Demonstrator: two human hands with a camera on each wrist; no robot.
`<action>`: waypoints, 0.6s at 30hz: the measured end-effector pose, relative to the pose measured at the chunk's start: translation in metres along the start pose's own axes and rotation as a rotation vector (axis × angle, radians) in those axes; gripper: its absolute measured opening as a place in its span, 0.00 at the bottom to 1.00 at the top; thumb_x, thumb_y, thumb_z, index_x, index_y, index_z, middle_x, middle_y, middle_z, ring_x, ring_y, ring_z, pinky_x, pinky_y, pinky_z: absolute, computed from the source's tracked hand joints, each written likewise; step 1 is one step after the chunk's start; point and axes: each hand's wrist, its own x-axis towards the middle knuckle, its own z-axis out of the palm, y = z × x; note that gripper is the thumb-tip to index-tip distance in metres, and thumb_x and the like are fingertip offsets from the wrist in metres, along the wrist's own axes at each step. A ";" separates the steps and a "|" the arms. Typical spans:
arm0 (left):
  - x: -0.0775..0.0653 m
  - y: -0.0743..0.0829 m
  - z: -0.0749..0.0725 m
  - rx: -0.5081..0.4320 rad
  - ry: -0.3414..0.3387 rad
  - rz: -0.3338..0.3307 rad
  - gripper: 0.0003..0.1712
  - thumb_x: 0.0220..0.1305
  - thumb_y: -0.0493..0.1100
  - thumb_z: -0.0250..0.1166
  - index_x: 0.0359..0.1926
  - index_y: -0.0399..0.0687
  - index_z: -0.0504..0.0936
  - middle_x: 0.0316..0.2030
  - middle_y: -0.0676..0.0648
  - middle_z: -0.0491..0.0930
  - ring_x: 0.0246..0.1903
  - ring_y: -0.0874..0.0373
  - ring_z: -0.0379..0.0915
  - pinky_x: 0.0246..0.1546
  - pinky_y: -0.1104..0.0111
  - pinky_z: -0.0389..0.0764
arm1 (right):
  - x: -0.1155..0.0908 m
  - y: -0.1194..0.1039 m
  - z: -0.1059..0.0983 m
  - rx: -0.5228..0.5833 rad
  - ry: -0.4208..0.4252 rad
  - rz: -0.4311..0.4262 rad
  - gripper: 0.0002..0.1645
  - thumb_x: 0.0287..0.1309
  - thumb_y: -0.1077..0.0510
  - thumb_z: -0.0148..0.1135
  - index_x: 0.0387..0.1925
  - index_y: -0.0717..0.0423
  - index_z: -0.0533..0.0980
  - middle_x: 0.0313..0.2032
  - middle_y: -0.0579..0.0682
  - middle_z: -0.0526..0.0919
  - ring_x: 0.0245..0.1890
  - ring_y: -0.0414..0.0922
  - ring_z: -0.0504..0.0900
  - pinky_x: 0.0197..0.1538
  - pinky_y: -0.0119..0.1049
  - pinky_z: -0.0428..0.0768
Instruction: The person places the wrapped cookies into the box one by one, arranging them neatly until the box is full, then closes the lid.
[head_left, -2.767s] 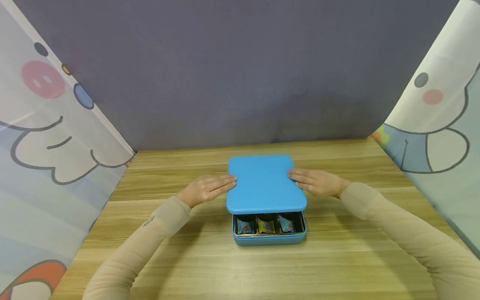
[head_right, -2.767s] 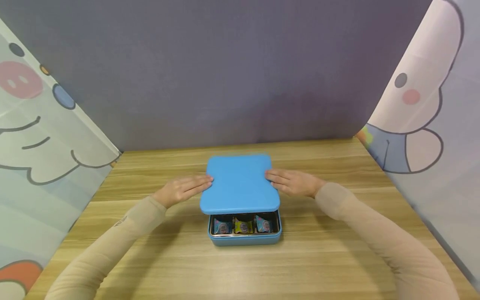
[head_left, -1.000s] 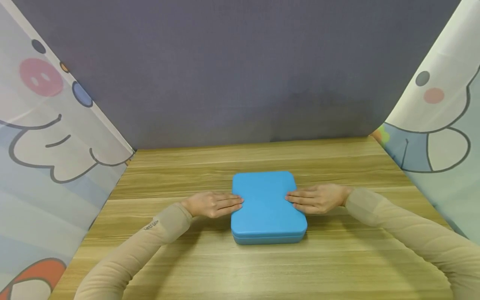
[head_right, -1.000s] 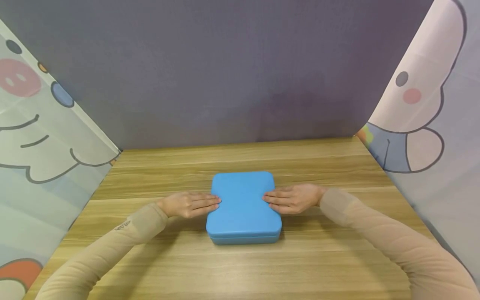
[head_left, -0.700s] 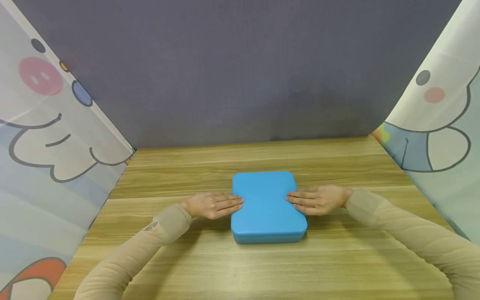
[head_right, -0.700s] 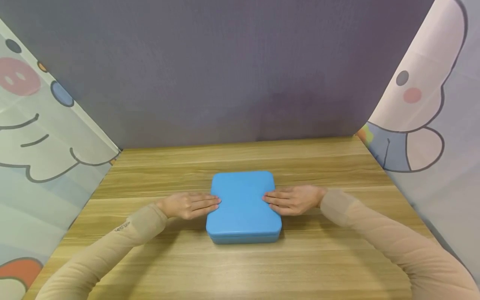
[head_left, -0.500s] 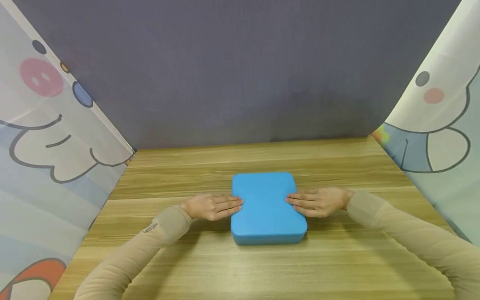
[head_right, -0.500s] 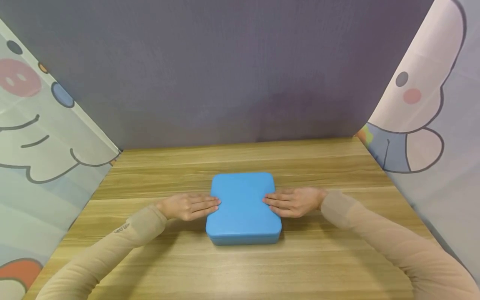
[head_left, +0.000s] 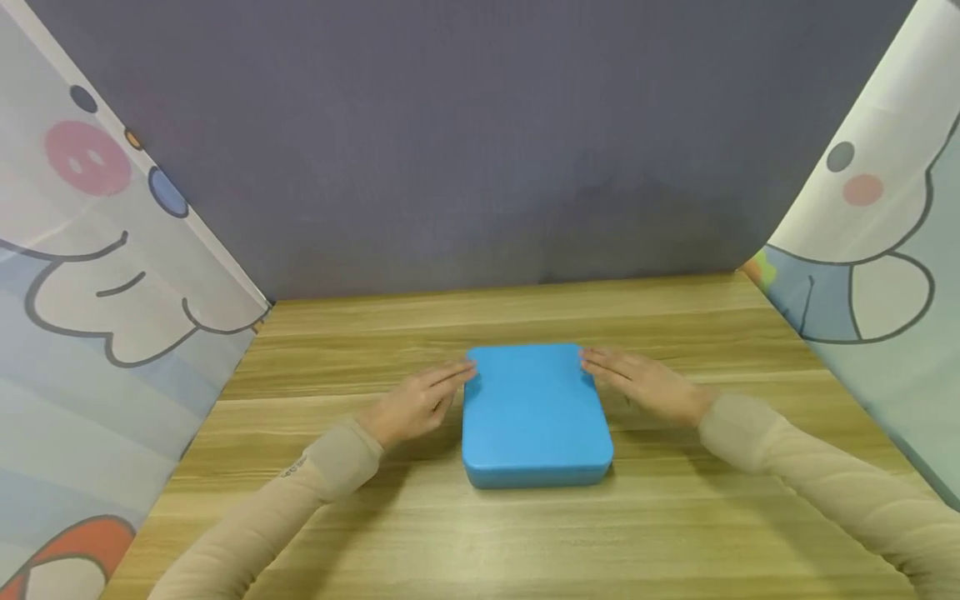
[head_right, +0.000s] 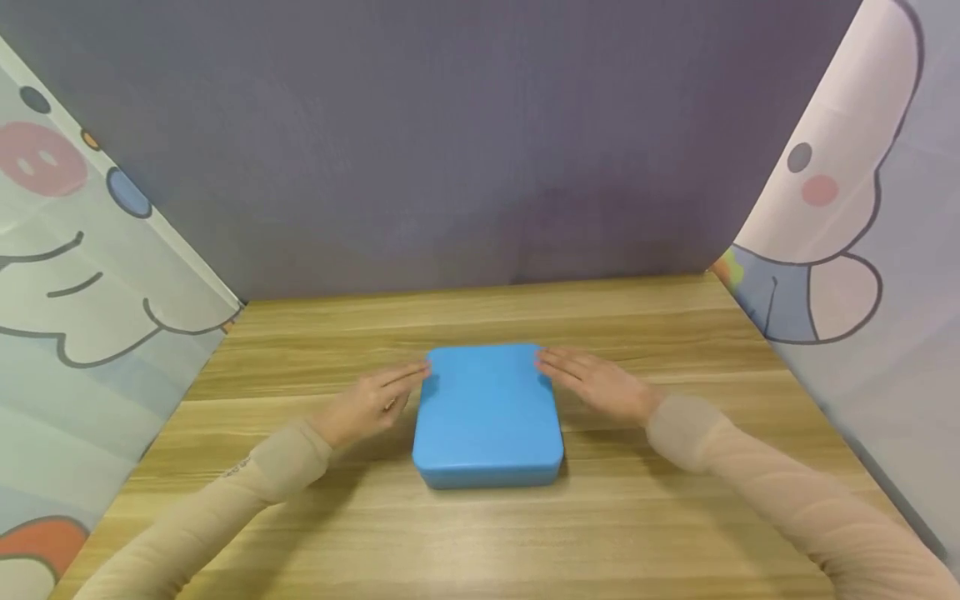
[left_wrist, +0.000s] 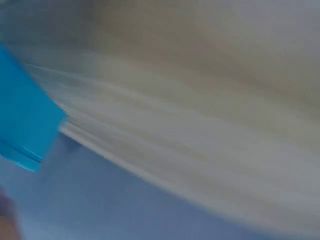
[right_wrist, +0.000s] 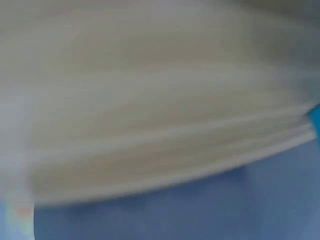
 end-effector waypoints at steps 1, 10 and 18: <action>0.003 0.003 0.002 -0.125 0.012 -0.166 0.24 0.59 0.29 0.56 0.58 0.35 0.71 0.57 0.38 0.72 0.47 0.50 0.77 0.48 0.64 0.79 | 0.003 -0.003 0.002 0.087 0.019 0.136 0.26 0.63 0.71 0.43 0.63 0.67 0.61 0.62 0.61 0.66 0.63 0.53 0.65 0.68 0.40 0.60; 0.043 0.012 0.034 -1.018 0.179 -1.190 0.28 0.72 0.47 0.40 0.68 0.38 0.55 0.69 0.40 0.53 0.69 0.45 0.45 0.69 0.54 0.51 | 0.047 -0.015 0.028 1.005 0.160 1.175 0.33 0.70 0.47 0.37 0.68 0.62 0.53 0.67 0.61 0.55 0.68 0.58 0.53 0.68 0.52 0.56; 0.050 0.011 0.052 -1.162 0.280 -1.361 0.28 0.72 0.50 0.38 0.67 0.42 0.58 0.69 0.43 0.53 0.69 0.47 0.44 0.70 0.56 0.48 | 0.066 -0.014 0.039 1.197 0.168 1.358 0.28 0.72 0.51 0.31 0.67 0.57 0.56 0.68 0.58 0.55 0.68 0.57 0.54 0.68 0.50 0.56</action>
